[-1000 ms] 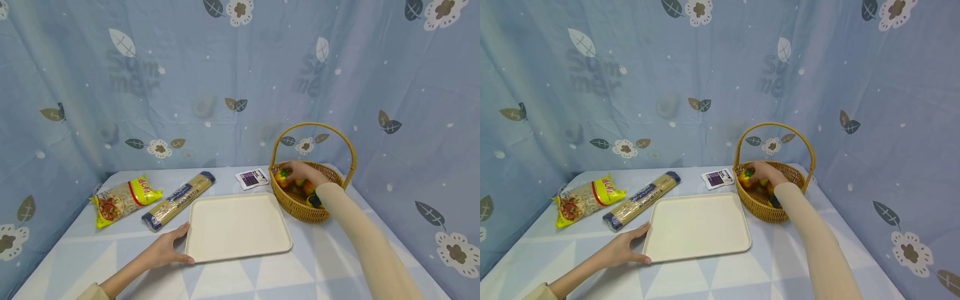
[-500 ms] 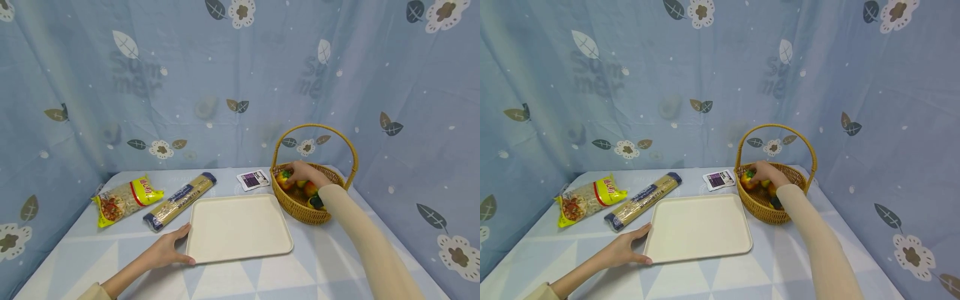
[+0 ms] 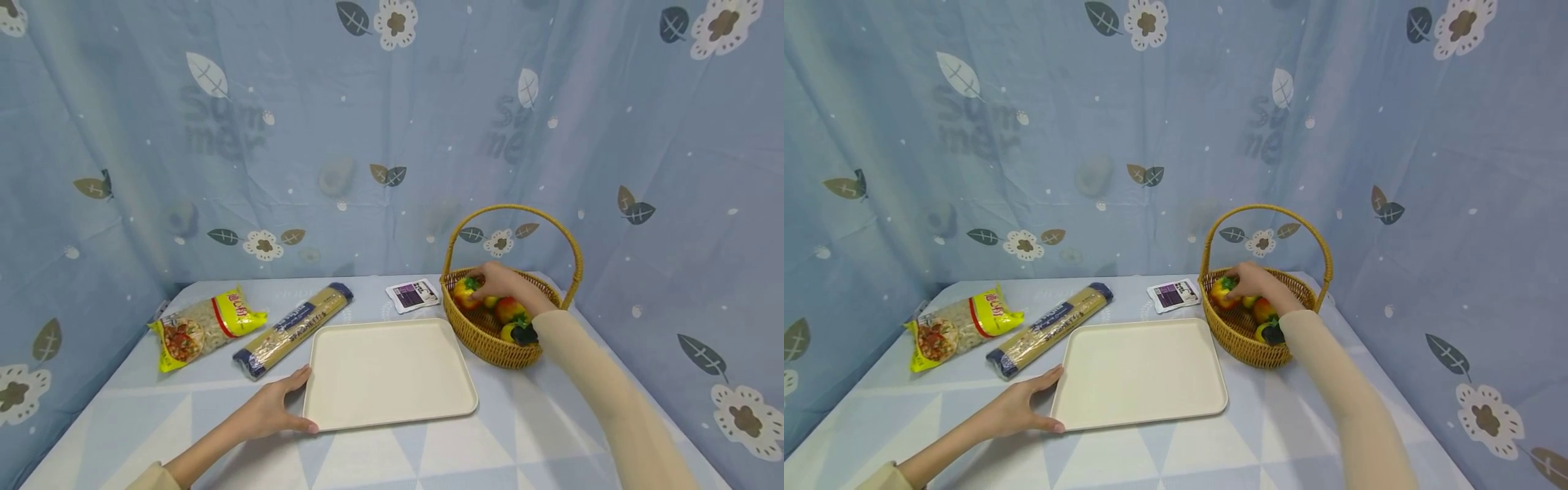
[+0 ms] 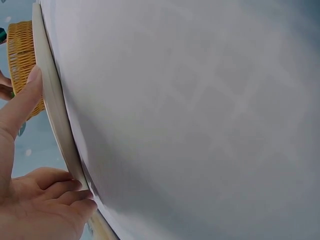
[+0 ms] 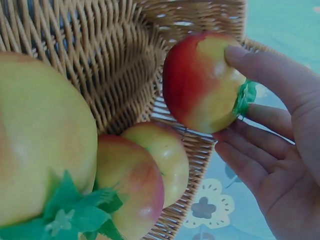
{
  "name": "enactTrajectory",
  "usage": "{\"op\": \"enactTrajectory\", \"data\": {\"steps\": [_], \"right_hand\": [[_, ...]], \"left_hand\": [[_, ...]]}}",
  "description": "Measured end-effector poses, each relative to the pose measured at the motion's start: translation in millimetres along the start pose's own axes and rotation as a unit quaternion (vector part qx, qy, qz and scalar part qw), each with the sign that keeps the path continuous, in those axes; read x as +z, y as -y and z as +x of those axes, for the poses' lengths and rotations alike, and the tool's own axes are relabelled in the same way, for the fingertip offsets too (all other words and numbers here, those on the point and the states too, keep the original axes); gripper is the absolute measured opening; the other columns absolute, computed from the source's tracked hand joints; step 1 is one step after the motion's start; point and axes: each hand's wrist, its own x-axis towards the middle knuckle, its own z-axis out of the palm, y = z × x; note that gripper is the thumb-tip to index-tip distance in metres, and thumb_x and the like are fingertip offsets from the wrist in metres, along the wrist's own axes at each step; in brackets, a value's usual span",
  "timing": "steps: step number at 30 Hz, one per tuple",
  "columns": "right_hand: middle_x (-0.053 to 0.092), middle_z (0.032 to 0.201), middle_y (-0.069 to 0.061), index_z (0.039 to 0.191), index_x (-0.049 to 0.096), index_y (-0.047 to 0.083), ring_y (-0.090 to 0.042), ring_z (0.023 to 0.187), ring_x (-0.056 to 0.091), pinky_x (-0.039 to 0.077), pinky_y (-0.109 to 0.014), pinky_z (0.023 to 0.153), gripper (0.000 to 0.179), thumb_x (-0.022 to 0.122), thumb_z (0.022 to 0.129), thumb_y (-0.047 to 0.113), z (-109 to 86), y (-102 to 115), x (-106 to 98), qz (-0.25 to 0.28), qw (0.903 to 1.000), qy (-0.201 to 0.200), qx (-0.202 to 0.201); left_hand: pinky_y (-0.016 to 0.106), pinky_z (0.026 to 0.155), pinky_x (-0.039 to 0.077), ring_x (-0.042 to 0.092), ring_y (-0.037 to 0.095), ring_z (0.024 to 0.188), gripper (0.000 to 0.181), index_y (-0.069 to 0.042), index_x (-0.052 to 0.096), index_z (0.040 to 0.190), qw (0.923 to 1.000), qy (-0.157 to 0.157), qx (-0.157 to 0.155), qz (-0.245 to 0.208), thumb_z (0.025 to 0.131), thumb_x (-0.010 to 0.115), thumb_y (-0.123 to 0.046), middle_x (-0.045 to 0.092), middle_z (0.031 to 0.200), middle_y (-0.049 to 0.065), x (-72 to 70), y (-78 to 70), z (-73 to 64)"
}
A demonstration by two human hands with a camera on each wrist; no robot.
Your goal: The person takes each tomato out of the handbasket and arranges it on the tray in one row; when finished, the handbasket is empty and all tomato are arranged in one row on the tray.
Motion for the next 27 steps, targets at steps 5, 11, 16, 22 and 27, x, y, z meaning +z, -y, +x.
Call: {"op": "enactTrajectory", "data": {"steps": [5,11,16,22,27], "right_hand": [[0.067,0.107,-0.016,0.127,0.061,-0.001,-0.024,0.084,0.059,0.052,-0.039,0.073,0.058,0.08,0.08,0.028,-9.8,1,-2,-0.003,0.9996,-0.023,-0.014],[0.067,0.11,-0.017,0.128,0.06,-0.002,-0.022,0.083,0.059,0.052,-0.035,0.069,0.06,0.081,0.079,0.027,-23.5,6,-6,-0.012,0.9988,-0.043,-0.022],[0.061,0.121,-0.024,0.132,0.056,-0.003,-0.03,0.094,0.06,0.054,-0.041,0.075,0.059,0.077,0.083,0.022,-35.3,10,-11,-0.011,0.9984,-0.05,-0.022],[0.057,0.128,-0.026,0.136,0.053,-0.001,-0.029,0.095,0.06,0.052,-0.041,0.075,0.062,0.076,0.084,0.024,-46.3,11,-14,-0.008,0.9975,-0.065,-0.028],[0.061,0.124,-0.023,0.135,0.054,0.0,-0.022,0.079,0.055,0.046,-0.034,0.067,0.063,0.077,0.082,0.025,-54.8,11,-14,-0.002,0.9952,-0.087,-0.044]], "left_hand": [[0.058,0.108,0.028,0.03,0.047,0.135,0.114,0.01,0.033,0.144,1.0,0.001,0.001,0.003,0.061,0.085,-0.049,0.029,0.151,0.025,0.0,0.3,0.7],[0.058,0.108,0.028,0.029,0.046,0.135,0.115,0.009,0.033,0.144,0.9999,0.004,-0.012,0.002,0.06,0.086,-0.049,0.029,0.151,0.024,0.3,0.7,1.8],[0.058,0.109,0.028,0.029,0.046,0.136,0.115,0.009,0.033,0.144,0.9999,0.003,-0.014,0.004,0.06,0.085,-0.05,0.029,0.151,0.024,0.0,1.3,2.5],[0.058,0.109,0.028,0.029,0.046,0.136,0.115,0.01,0.033,0.144,0.9999,0.002,-0.01,0.004,0.06,0.086,-0.049,0.029,0.151,0.024,-0.2,0.3,1.9],[0.058,0.109,0.027,0.03,0.047,0.135,0.114,0.01,0.034,0.143,1.0,0.0,-0.009,0.003,0.06,0.086,-0.048,0.029,0.151,0.025,0.9,-0.3,0.8]]}}
